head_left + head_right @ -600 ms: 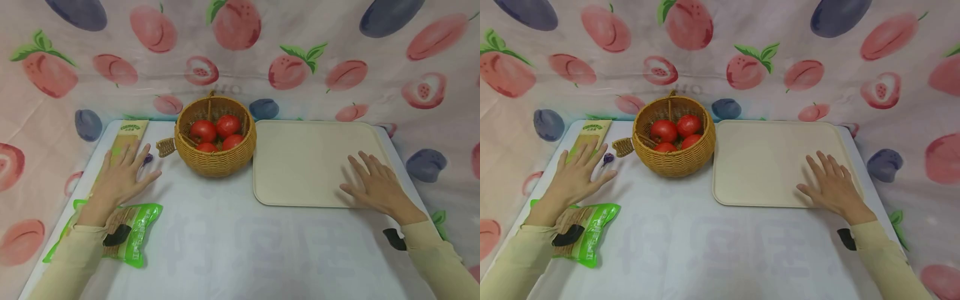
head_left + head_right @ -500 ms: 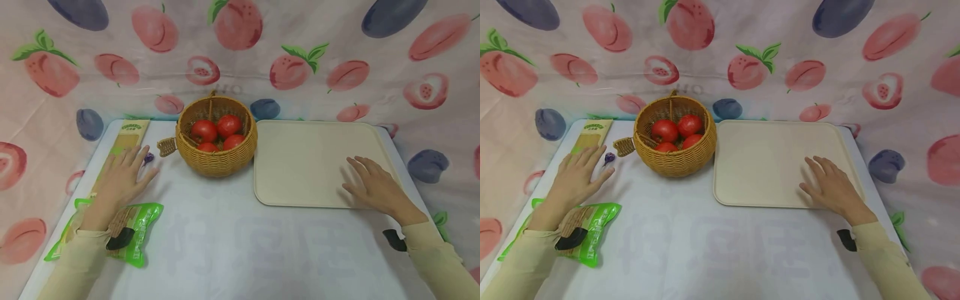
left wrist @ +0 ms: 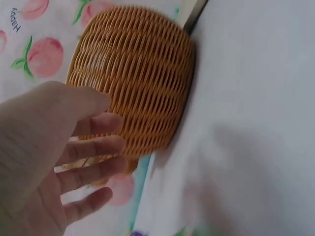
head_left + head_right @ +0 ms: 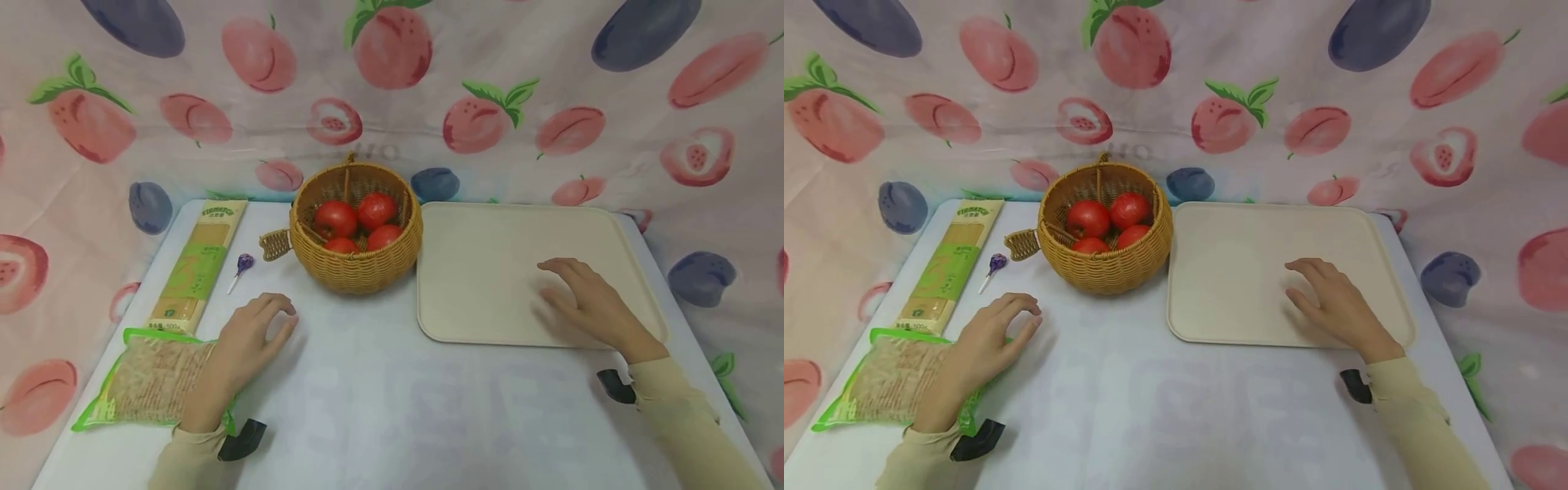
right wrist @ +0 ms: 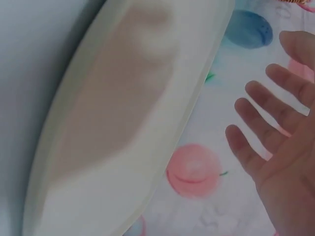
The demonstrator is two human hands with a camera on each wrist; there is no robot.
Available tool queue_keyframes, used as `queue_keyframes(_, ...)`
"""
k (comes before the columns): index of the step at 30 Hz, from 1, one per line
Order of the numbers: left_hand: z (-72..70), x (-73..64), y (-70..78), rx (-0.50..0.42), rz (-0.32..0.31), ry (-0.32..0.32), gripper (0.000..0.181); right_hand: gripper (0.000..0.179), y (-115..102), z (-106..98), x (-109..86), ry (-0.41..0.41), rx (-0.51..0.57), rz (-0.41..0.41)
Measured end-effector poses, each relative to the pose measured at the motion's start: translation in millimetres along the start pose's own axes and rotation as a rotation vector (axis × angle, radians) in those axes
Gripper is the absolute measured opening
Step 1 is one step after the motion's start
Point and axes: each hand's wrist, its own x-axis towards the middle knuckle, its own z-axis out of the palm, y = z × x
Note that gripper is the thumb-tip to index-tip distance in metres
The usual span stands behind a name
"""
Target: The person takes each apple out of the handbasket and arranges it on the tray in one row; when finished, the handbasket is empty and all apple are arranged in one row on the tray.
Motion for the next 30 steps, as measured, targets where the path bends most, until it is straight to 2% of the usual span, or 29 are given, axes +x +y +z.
queue_keyframes(8,38.2,1.2,38.5,-0.140,0.147,-0.006,0.016,0.041,-17.7,9.1,17.6,0.031,0.012,-0.097)
queue_keyframes(13,64.5,2.7,58.7,-0.199,0.247,-0.048,0.022,0.040,-30.7,11.2,30.1,0.050,0.031,-0.149)
queue_keyframes(16,77.1,8.8,69.9,-0.201,0.313,-0.081,0.025,0.039,-37.8,11.7,39.4,0.057,0.040,-0.184)
queue_keyframes(21,93.9,19.4,85.6,-0.208,0.412,-0.126,0.027,0.039,-50.9,12.4,50.9,0.051,0.050,-0.228)
queue_keyframes(30,111.2,29.3,102.1,-0.222,0.479,-0.122,0.030,0.037,-67.8,13.5,65.2,0.043,0.058,-0.256)
